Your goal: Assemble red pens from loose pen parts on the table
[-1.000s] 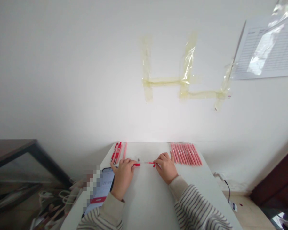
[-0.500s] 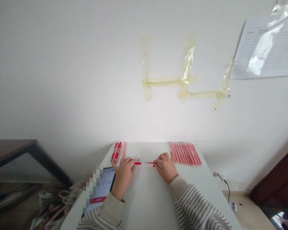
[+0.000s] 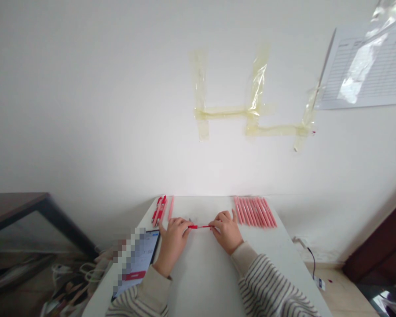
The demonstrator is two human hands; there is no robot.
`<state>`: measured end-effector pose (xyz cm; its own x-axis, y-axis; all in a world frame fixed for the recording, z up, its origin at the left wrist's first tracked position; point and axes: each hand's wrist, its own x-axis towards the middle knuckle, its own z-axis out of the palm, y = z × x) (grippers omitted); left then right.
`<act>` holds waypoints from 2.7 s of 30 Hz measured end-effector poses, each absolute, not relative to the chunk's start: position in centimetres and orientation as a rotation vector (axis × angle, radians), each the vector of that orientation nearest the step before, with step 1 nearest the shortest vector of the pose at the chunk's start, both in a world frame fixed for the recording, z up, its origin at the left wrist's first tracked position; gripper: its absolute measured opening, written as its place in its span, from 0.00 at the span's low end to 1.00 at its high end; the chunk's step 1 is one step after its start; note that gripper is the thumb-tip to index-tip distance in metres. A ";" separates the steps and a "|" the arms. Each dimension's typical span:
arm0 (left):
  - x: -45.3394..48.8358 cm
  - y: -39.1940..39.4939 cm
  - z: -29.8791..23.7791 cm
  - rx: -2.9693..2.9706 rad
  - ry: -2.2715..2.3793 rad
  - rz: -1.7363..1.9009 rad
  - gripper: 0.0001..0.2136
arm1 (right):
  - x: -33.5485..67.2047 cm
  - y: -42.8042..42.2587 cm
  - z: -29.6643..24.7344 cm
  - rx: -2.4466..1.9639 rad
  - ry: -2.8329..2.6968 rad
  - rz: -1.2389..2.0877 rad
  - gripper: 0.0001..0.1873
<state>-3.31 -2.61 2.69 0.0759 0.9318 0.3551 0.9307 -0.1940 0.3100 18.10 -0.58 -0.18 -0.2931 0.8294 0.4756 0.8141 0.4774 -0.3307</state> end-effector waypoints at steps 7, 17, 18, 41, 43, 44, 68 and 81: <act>-3.1 -2.7 2.6 2.305 1.983 0.764 0.11 | 18.0 -0.5 -0.3 -1.333 -2.128 0.065 0.09; -2.7 -2.8 2.6 2.295 1.949 0.716 0.10 | 17.7 -0.8 0.2 -1.357 -2.168 0.058 0.09; -2.6 -2.8 2.7 2.303 1.949 0.709 0.10 | 17.6 -0.8 0.2 -1.356 -2.167 0.059 0.09; -2.3 -3.0 2.6 2.293 1.913 0.685 0.09 | 17.7 -0.7 0.1 -1.372 -2.150 0.178 0.10; -2.4 -2.9 2.6 2.286 1.924 0.679 0.09 | 17.8 -0.8 0.2 -1.378 -2.144 0.182 0.10; -2.4 -2.9 2.6 2.280 1.934 0.677 0.09 | 17.9 -0.9 0.2 -1.381 -2.139 0.183 0.10; -2.4 -2.8 2.8 2.215 1.977 0.666 0.11 | 17.7 -0.5 -0.4 -1.362 -2.101 0.180 0.03; -4.4 -2.4 1.5 2.150 2.291 0.681 0.16 | 19.4 0.4 -0.8 -1.373 -2.027 0.059 0.10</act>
